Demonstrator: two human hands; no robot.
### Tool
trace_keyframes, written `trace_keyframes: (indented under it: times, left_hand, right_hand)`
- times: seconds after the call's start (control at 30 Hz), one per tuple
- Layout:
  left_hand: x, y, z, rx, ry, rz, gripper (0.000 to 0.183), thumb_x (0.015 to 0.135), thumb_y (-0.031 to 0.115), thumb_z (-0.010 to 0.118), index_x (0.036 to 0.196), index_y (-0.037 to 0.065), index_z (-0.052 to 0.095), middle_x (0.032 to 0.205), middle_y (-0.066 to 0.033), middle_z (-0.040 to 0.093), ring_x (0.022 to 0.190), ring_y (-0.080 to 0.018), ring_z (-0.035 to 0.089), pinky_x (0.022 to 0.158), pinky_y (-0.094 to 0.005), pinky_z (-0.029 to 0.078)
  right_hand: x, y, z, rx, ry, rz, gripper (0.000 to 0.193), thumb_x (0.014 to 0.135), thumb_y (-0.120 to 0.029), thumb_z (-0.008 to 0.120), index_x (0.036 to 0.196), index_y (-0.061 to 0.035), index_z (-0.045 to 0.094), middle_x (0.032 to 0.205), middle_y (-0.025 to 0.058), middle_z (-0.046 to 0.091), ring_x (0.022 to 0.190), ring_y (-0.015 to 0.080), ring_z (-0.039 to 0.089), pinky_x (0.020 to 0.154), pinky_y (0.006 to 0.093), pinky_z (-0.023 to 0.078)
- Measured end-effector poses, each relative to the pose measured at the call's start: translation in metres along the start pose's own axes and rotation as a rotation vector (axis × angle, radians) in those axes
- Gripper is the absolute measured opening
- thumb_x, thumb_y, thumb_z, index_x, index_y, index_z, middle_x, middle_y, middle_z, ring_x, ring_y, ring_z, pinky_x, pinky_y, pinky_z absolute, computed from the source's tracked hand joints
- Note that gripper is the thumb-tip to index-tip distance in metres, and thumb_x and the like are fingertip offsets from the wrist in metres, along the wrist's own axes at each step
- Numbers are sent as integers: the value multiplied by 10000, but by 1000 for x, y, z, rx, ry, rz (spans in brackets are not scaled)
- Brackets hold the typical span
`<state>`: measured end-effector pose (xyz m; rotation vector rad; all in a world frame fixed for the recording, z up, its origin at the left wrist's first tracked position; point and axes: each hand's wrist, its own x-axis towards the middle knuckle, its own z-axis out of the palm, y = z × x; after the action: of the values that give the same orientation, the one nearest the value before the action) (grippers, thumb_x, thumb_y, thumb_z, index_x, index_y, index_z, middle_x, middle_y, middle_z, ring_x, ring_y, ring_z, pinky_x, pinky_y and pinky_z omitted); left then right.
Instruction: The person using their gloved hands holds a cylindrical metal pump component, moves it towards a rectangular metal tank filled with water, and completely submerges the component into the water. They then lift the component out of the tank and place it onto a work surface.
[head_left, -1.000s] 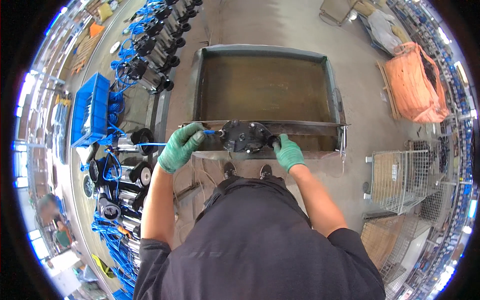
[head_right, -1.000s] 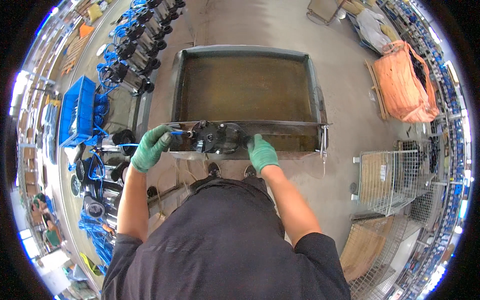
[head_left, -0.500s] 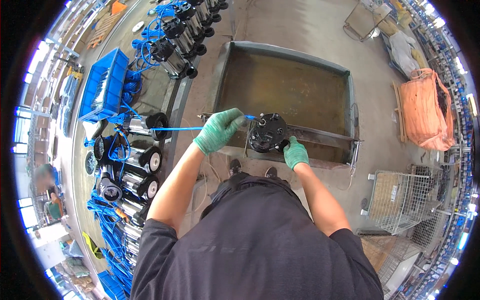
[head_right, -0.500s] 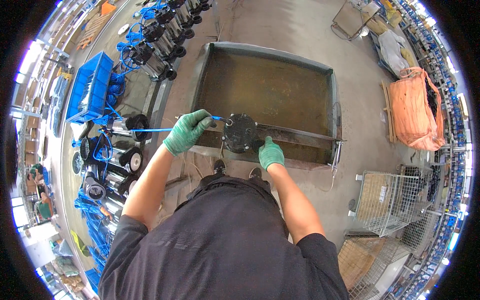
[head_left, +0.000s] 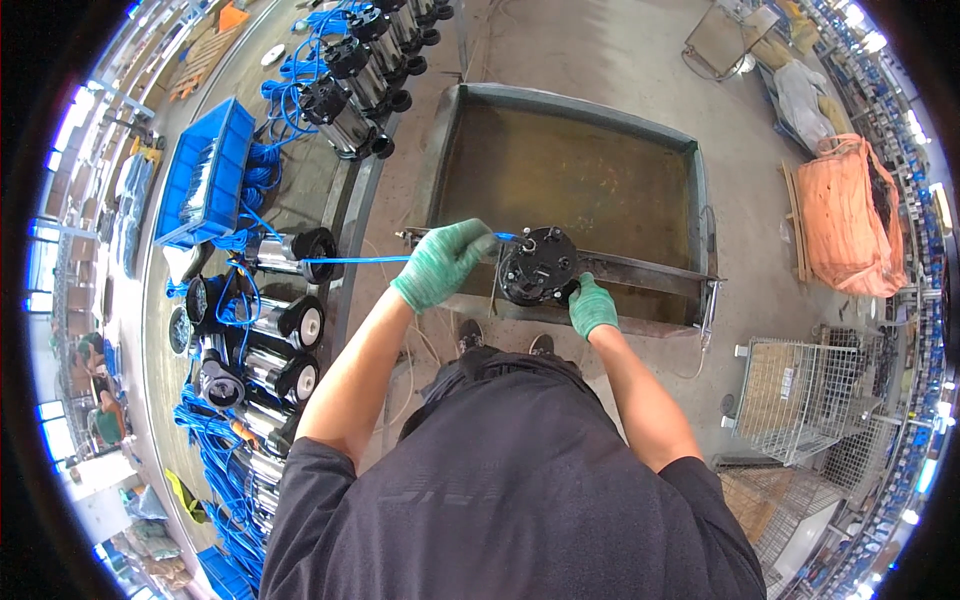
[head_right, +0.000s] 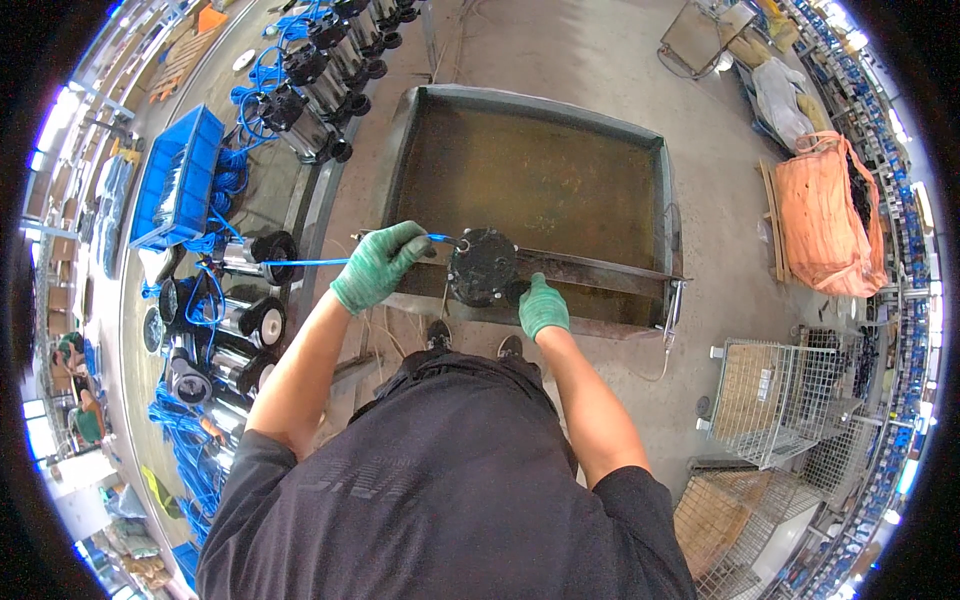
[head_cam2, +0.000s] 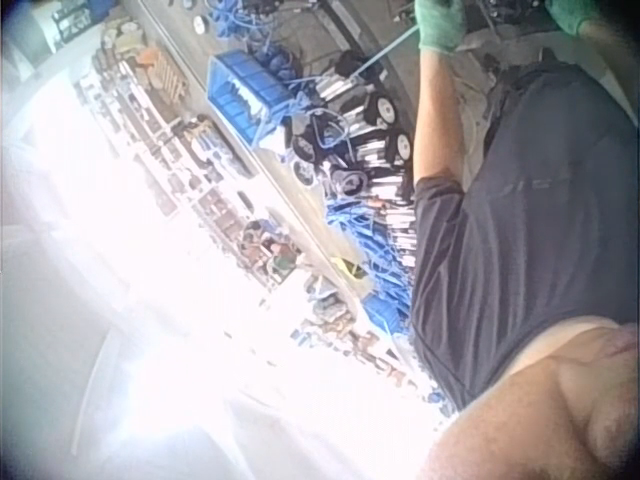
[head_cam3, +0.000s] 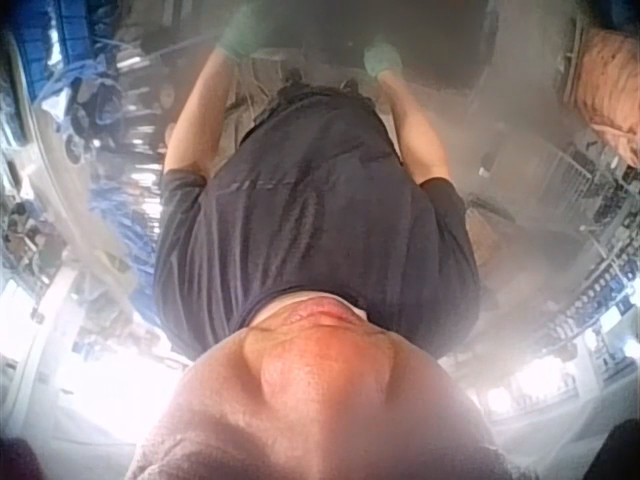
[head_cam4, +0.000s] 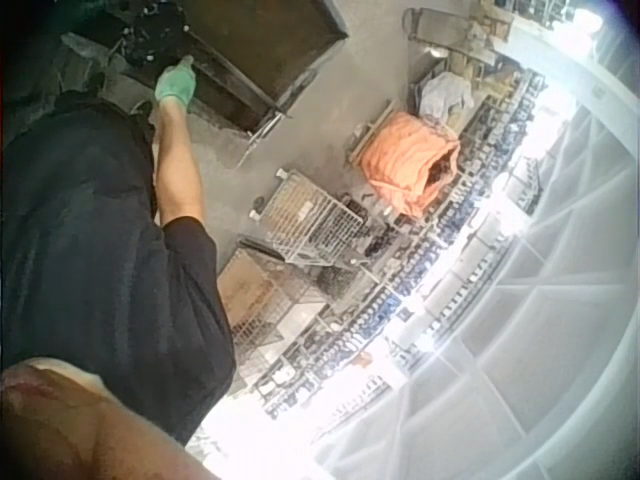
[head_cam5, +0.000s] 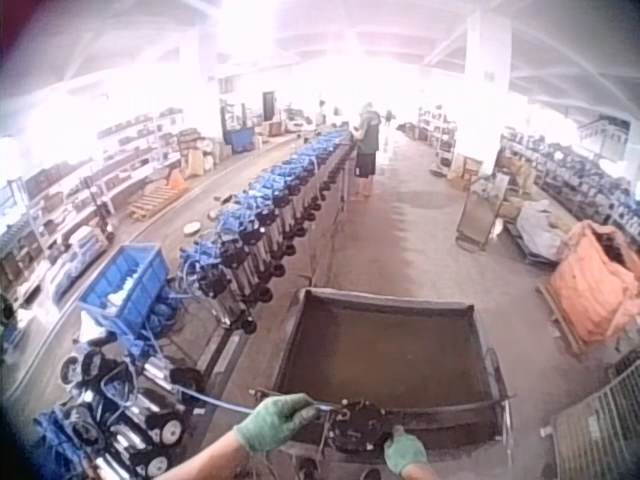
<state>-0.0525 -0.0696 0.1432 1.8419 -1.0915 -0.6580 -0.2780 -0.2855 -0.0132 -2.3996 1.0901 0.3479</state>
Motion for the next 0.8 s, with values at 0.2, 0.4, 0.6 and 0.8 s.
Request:
trace_keyframes:
  times: [0.2,0.4,0.6,0.8]
  left_hand:
    - [2,-2,6,-12,54,53,216,1047,215,613,1033,4,656,852,-162,661,763,-292,635,743,-388,520]
    - [-9,11,-1,23,97,-46,252,1037,232,629,1094,-10,671,929,-159,720,844,-259,676,812,-387,546]
    - [-13,7,-5,85,164,105,248,1016,263,651,1033,16,666,910,-196,688,839,-385,672,751,-437,527]
    - [-25,10,-6,154,153,43,192,992,232,675,1053,50,690,902,-192,697,840,-391,690,729,-439,540]
  right_hand:
    - [4,2,-1,-13,-2,3,477,986,-232,481,1402,-9,553,1085,317,706,1044,464,689,910,543,548]
    - [4,-8,-4,44,-72,35,502,979,-215,427,1428,-10,518,1187,345,673,1124,495,650,968,571,508]
    - [23,4,8,-98,-75,13,374,973,-247,500,1248,-8,584,1141,323,697,1106,491,666,942,560,532]
    - [23,19,32,-112,12,-17,391,961,-257,509,1270,-31,586,1089,327,703,1063,485,674,912,565,537]
